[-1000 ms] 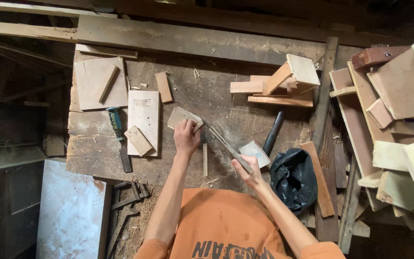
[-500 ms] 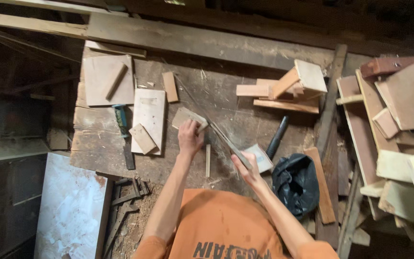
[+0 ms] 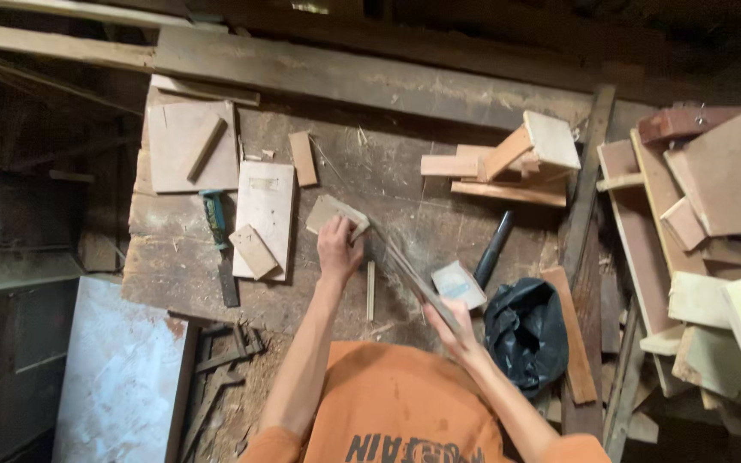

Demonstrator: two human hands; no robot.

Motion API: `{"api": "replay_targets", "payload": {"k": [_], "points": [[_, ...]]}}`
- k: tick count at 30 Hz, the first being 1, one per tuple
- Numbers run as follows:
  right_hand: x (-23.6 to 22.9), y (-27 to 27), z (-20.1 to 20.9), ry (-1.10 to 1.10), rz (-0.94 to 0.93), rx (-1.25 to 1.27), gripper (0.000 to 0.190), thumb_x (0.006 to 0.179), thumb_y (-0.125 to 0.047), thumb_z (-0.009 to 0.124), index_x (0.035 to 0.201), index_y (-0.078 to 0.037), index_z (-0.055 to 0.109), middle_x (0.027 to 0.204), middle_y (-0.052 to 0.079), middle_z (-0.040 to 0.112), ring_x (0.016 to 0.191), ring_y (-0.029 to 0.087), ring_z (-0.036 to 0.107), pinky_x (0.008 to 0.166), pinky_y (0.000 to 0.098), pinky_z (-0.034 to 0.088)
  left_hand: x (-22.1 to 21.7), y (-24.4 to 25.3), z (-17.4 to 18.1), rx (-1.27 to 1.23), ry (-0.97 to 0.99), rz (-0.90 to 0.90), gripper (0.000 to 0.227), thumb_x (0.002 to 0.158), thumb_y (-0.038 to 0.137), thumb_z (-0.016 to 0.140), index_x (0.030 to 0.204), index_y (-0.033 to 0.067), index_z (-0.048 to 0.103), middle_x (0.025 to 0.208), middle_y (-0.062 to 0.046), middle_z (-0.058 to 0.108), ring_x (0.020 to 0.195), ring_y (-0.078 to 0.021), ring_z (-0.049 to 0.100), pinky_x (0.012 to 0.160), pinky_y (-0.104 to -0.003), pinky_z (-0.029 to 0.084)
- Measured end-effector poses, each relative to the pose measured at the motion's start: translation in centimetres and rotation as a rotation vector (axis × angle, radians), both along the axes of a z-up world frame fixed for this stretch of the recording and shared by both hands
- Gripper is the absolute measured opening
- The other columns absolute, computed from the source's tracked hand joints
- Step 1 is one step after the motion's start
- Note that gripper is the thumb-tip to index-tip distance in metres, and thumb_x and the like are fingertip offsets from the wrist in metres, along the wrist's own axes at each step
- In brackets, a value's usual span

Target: The person cuts small wooden pieces with a hand saw, sands the cut edges with sandpaper, and uses a hammer to tap the pieces on a cluttered workbench.

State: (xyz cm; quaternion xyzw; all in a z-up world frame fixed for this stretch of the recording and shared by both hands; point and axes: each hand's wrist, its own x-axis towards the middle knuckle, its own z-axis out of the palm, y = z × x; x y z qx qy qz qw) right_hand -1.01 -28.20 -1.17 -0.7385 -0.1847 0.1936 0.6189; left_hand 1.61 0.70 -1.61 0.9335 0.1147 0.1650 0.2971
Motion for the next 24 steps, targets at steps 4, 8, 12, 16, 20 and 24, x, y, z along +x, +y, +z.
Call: {"api": "replay_targets", "payload": {"k": [4, 8, 12, 16, 20, 24], "points": [[-0.2, -0.2, 0.6, 0.222, -0.006, 0.027, 0.032, 0.098, -0.023, 0.062, 0.073, -0.004, 0.058, 0.062, -0.002, 0.051, 0.057, 0.008, 0.046, 0.05, 0.0293, 0.036, -0.7, -0.1, 0.3, -0.012, 0.008, -0.017, 0.02, 0.081, 0.014, 0.076, 0.093, 0.0071, 0.061, 0.088, -0.011, 0.057, 0.088, -0.0316, 0.059, 0.08, -0.044, 0.045], [-0.3, -0.7, 0.8, 0.127, 0.017, -0.076, 0.031, 0.099, -0.023, 0.061, 0.074, -0.004, 0.06, 0.059, -0.002, 0.049, 0.054, 0.008, 0.044, 0.048, 0.0296, 0.035, -0.3, -0.2, 0.0, -0.018, -0.012, 0.0, 0.017, 0.082, 0.012, 0.074, 0.094, 0.0081, 0.063, 0.089, -0.01, 0.058, 0.089, -0.032, 0.059, 0.08, -0.044, 0.045], [0.4, 0.2, 0.3, 0.076, -0.008, 0.039, 0.035, 0.097, -0.024, 0.062, 0.068, -0.006, 0.06, 0.059, -0.003, 0.055, 0.054, 0.007, 0.051, 0.048, 0.0281, 0.04, -0.3, -0.1, 0.0, -0.019, -0.016, -0.006, 0.017, 0.08, 0.012, 0.074, 0.091, 0.0079, 0.062, 0.088, -0.01, 0.059, 0.089, -0.0323, 0.06, 0.081, -0.044, 0.045], [-0.1, 0.1, -0.1, 0.141, -0.034, -0.04, 0.039, 0.1, -0.026, 0.062, 0.068, -0.005, 0.056, 0.059, -0.002, 0.049, 0.056, 0.009, 0.043, 0.05, 0.029, 0.035, 0.3, 0.1, -0.1, -0.05, 0.0, 0.053, 0.018, 0.081, 0.012, 0.075, 0.09, 0.0064, 0.061, 0.089, -0.011, 0.059, 0.088, -0.0333, 0.059, 0.081, -0.044, 0.046], [-1.5, -1.4, 0.5, 0.122, -0.014, -0.019, 0.039, 0.1, -0.027, 0.062, 0.068, -0.005, 0.055, 0.06, -0.002, 0.05, 0.057, 0.008, 0.045, 0.05, 0.0284, 0.037, -0.7, -0.1, -0.4, -0.022, -0.032, 0.03, 0.018, 0.081, 0.013, 0.075, 0.09, 0.0065, 0.061, 0.089, -0.011, 0.059, 0.089, -0.0335, 0.059, 0.081, -0.044, 0.045], [-0.2, -0.4, 0.6, 0.162, -0.005, -0.029, 0.031, 0.097, -0.025, 0.061, 0.075, -0.002, 0.06, 0.06, -0.003, 0.051, 0.055, 0.007, 0.045, 0.047, 0.0287, 0.035, -0.6, 0.6, -0.4, -0.007, -0.02, -0.015, 0.018, 0.081, 0.014, 0.075, 0.09, 0.0067, 0.061, 0.087, -0.01, 0.059, 0.087, -0.0316, 0.06, 0.081, -0.044, 0.045]]}}
